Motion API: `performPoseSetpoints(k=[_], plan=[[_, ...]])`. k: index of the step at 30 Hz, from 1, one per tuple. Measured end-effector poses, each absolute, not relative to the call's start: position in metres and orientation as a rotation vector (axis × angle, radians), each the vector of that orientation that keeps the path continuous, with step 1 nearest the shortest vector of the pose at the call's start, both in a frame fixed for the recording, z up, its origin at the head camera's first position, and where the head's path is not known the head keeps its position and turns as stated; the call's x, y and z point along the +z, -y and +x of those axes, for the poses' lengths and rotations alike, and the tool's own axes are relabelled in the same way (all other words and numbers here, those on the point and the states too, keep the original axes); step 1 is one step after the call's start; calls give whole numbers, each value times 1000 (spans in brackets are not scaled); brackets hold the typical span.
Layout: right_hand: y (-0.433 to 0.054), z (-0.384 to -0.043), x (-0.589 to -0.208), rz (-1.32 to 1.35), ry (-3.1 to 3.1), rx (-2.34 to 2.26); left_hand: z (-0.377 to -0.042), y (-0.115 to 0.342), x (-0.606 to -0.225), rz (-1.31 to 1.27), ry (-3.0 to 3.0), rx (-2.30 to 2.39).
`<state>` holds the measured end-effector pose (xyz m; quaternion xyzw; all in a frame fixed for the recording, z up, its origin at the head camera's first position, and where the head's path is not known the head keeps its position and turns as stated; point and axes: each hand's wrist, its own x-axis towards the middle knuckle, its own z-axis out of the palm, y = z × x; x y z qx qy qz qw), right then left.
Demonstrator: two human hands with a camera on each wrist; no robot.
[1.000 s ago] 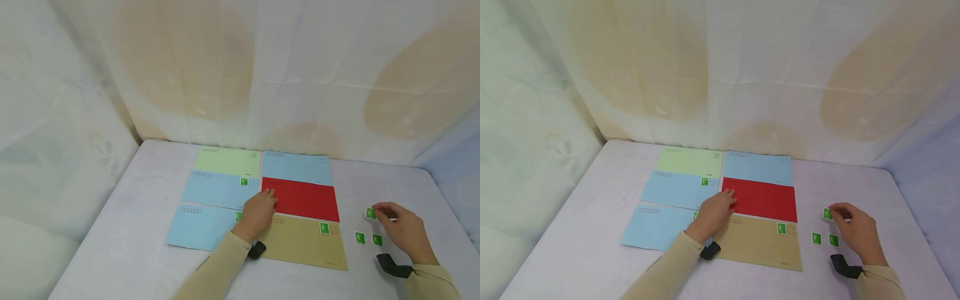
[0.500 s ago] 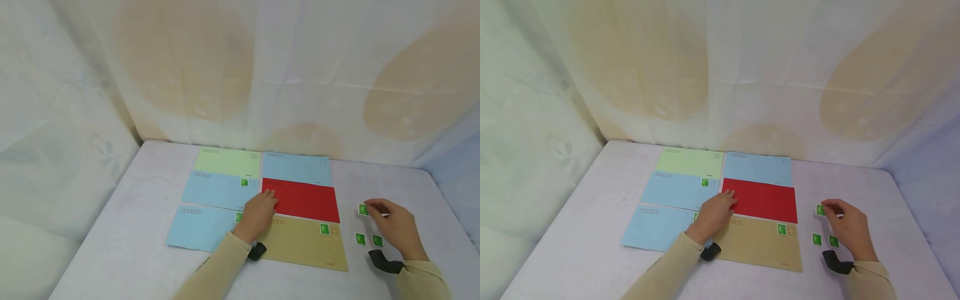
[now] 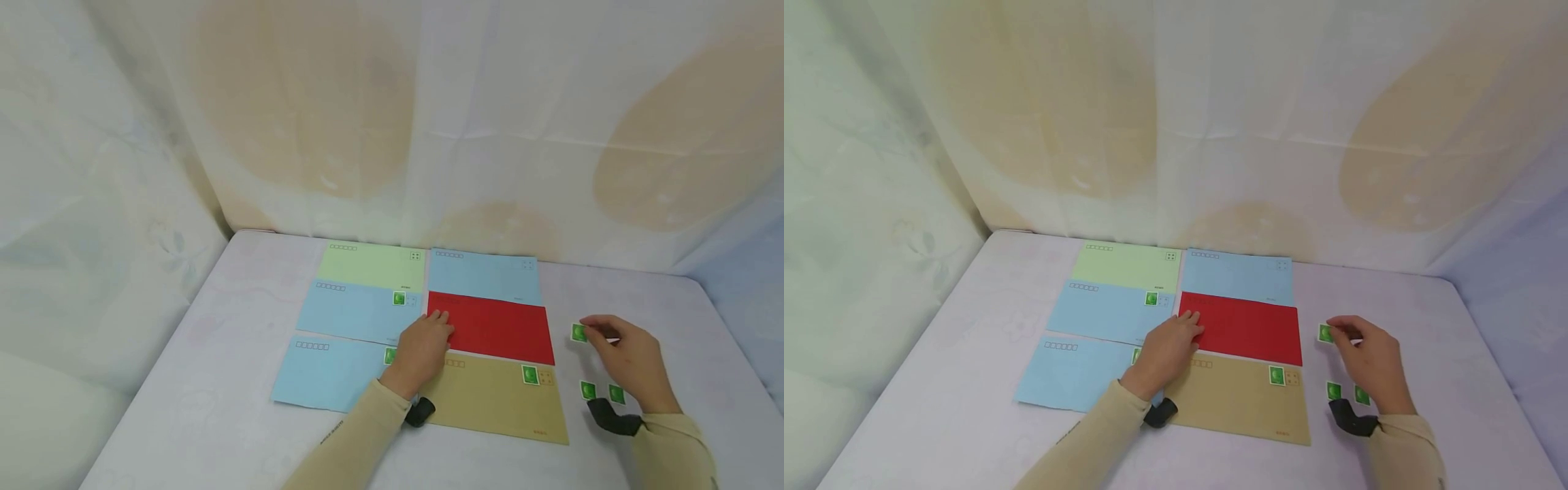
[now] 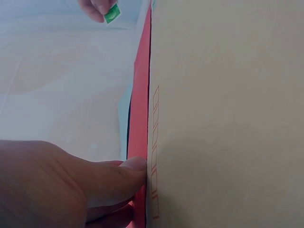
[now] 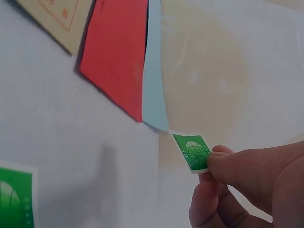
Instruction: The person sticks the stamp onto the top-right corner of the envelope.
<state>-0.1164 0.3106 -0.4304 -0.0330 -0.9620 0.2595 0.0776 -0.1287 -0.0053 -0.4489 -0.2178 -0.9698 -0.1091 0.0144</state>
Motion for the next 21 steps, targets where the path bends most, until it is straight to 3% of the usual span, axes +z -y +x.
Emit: performPoseSetpoints(k=[21], plan=[[-288, -127, -430, -28, 2792, 838, -130, 4, -452, -673, 2982, -321]])
